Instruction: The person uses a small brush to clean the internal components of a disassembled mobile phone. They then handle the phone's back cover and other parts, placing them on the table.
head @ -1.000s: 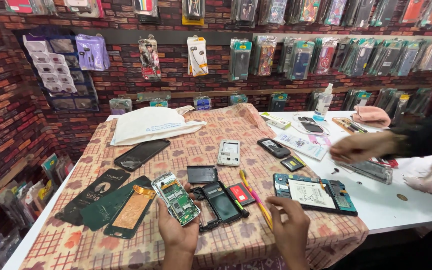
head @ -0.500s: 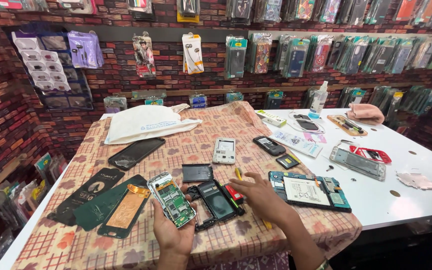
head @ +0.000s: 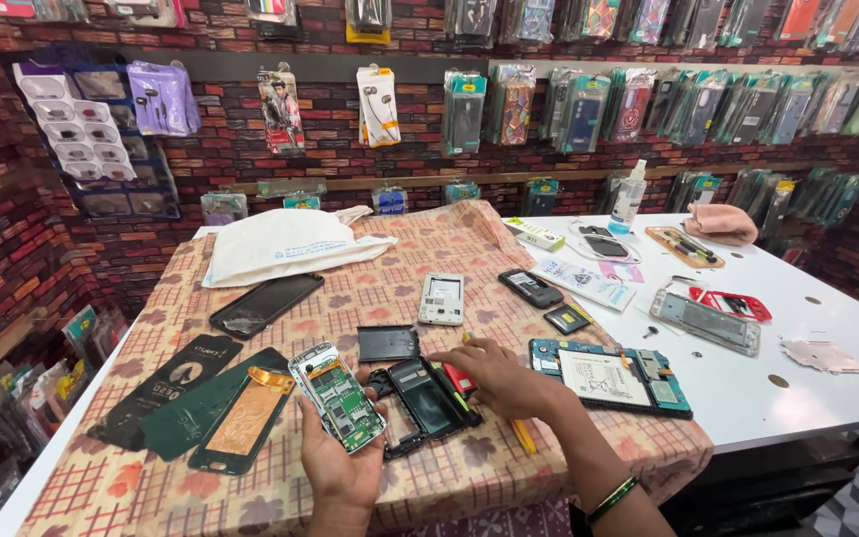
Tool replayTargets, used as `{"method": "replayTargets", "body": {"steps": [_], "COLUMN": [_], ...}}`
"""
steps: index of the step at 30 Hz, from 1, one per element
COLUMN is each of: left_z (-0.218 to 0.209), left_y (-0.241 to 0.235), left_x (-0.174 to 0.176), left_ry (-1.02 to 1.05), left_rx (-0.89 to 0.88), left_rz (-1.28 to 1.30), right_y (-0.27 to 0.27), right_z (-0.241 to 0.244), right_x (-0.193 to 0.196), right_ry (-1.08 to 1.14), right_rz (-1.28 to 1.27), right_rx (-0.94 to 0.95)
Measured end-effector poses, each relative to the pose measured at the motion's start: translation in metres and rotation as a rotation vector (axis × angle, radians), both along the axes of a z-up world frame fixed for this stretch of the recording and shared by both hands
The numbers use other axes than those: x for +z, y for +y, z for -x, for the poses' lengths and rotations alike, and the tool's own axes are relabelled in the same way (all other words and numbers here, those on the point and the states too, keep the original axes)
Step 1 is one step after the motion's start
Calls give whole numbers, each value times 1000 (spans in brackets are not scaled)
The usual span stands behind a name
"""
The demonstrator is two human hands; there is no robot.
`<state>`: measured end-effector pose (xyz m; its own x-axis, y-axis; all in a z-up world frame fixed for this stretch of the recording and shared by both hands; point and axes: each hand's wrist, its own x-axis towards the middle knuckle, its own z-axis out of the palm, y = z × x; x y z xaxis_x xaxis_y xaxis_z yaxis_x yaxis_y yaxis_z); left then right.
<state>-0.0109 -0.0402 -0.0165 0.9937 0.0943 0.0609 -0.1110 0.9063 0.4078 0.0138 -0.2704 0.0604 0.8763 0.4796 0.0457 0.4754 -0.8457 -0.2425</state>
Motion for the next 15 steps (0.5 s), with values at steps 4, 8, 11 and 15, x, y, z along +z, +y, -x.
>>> {"method": "replayTargets", "body": {"steps": [4,8,11,15], "left_z": [2,2,1,-1], "left_y": [-1,1,0,1], "left_x": [2,2,0,-3], "left_ry": [9,2,10,-22], "left_rx": [-4,-6,-10,-3], "left_rz": [-8,-17,6,-5], "right_y": [-4,-9,-10,-5], "right_z": [4,10,21,25], "right_x": [-9,-14,-21,-31], "right_ry": [-122,192,465,582], "right_rz": [-419,-1449,-1869,-1990], "right_rx": [-6,22,415,391]}}
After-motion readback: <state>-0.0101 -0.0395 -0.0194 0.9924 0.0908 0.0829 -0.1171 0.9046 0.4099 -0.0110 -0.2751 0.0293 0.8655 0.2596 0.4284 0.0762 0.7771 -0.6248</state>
